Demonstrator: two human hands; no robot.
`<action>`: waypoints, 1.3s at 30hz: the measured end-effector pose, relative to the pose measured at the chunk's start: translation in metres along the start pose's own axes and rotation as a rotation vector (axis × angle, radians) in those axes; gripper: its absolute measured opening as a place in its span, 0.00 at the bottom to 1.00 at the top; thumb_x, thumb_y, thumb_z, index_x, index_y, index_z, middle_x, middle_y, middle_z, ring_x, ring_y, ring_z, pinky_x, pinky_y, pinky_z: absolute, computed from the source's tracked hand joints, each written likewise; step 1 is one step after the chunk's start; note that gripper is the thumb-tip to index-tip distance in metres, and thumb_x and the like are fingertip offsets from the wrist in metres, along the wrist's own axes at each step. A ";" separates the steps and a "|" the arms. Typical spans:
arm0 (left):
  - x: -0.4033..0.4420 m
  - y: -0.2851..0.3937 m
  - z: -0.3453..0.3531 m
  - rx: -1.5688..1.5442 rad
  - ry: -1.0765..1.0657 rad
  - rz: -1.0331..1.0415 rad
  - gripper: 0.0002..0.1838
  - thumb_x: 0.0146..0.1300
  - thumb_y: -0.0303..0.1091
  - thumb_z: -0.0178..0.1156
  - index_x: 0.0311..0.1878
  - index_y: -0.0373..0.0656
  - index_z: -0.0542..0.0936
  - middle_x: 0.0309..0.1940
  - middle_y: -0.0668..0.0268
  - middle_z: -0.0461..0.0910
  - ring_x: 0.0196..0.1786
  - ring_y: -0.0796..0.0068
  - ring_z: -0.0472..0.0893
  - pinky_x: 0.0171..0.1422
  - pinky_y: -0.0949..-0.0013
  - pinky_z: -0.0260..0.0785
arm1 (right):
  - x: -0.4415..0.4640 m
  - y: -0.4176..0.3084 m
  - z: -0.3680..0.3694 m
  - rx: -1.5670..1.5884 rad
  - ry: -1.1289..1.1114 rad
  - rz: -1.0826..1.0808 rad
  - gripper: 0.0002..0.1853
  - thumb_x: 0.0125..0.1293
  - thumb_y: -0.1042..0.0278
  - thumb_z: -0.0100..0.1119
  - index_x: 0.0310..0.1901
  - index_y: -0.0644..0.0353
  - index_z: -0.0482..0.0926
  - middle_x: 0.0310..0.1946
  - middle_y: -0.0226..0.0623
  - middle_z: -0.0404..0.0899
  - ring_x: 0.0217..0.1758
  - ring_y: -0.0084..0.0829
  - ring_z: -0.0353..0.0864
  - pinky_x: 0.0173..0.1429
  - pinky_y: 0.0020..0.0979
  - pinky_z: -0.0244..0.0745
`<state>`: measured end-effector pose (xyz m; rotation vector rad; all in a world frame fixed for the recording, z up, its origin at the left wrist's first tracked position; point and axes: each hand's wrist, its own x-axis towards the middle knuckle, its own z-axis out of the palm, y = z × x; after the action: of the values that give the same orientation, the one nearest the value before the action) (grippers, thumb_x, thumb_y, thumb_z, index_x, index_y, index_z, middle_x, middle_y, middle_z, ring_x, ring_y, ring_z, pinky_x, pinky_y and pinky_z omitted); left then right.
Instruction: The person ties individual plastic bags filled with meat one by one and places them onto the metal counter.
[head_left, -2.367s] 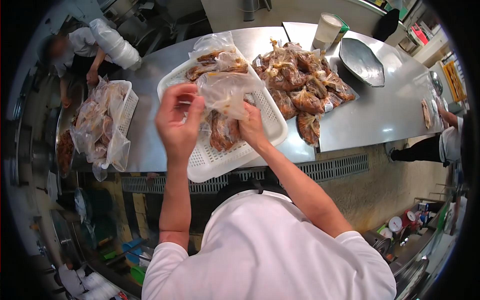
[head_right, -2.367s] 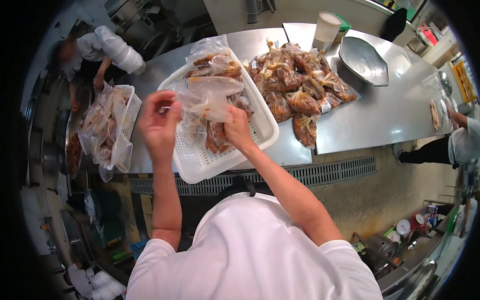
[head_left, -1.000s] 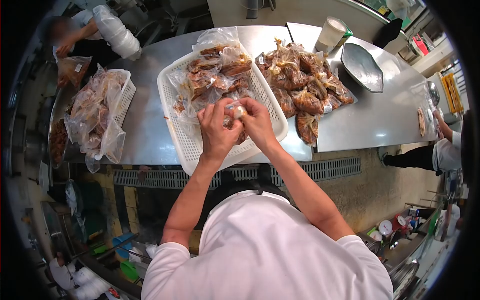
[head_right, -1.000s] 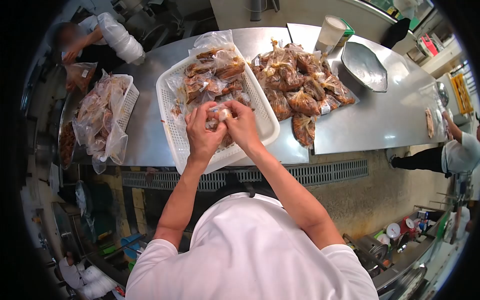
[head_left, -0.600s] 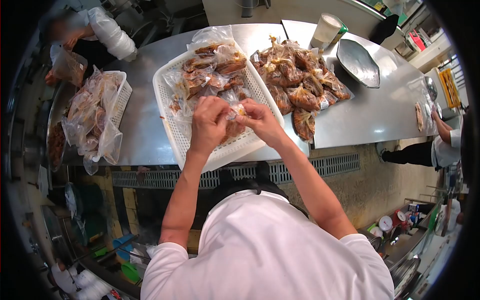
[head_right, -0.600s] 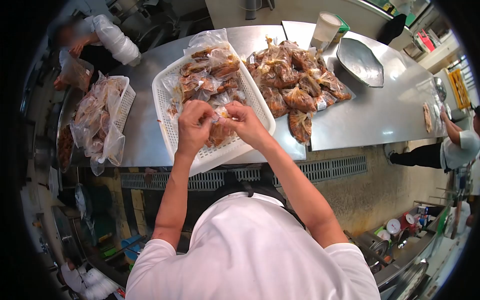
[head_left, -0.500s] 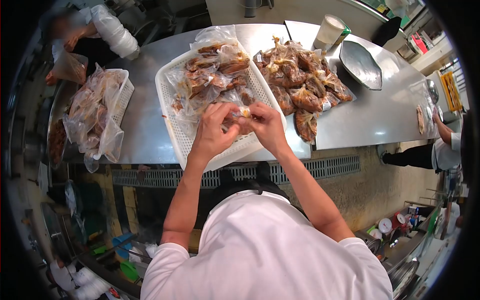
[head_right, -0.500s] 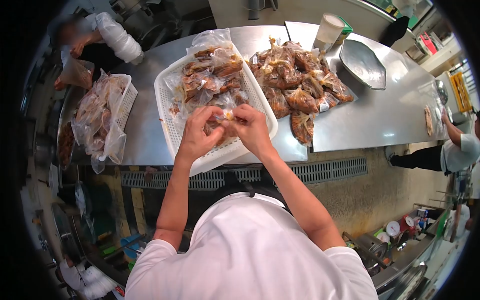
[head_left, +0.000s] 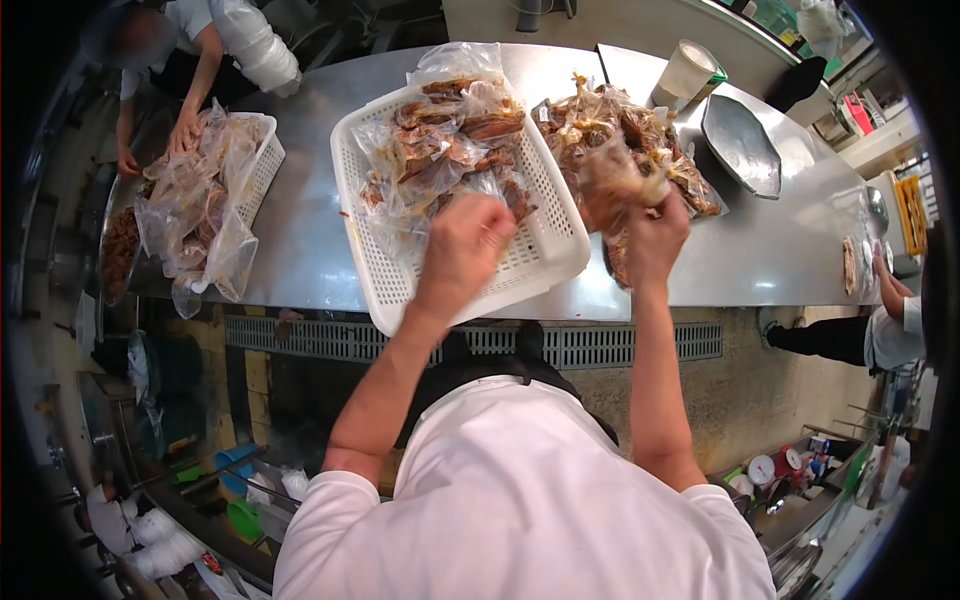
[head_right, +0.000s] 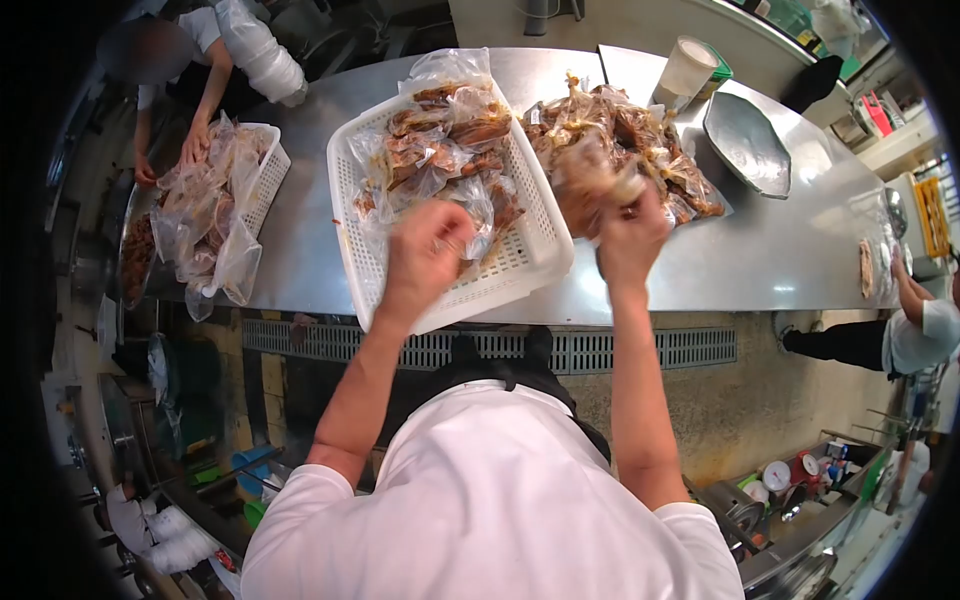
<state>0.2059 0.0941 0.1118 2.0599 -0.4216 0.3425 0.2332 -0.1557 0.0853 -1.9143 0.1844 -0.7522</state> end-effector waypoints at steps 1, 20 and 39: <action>0.007 -0.017 -0.011 0.088 0.028 -0.021 0.07 0.60 0.27 0.68 0.38 0.37 0.80 0.34 0.58 0.81 0.38 0.58 0.82 0.45 0.60 0.75 | 0.012 -0.001 -0.006 -0.040 0.030 0.037 0.16 0.62 0.70 0.74 0.50 0.63 0.83 0.33 0.37 0.86 0.32 0.25 0.83 0.33 0.30 0.76; 0.016 -0.022 -0.051 0.221 -0.395 0.093 0.13 0.52 0.27 0.74 0.32 0.33 0.79 0.29 0.58 0.76 0.32 0.56 0.78 0.38 0.59 0.69 | -0.025 0.005 0.097 -0.138 -0.776 -0.680 0.17 0.55 0.73 0.72 0.48 0.56 0.85 0.64 0.44 0.73 0.58 0.46 0.81 0.62 0.44 0.78; 0.023 -0.007 -0.037 -0.063 0.021 -0.187 0.24 0.55 0.15 0.70 0.20 0.41 0.61 0.18 0.71 0.66 0.25 0.87 0.68 0.28 0.74 0.64 | -0.054 -0.057 0.066 0.381 -0.603 -0.175 0.49 0.46 0.52 0.85 0.68 0.60 0.69 0.72 0.49 0.67 0.77 0.50 0.64 0.77 0.43 0.63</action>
<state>0.2268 0.1259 0.1332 2.0141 -0.2213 0.2351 0.2168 -0.0547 0.0939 -1.7137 -0.4731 -0.2656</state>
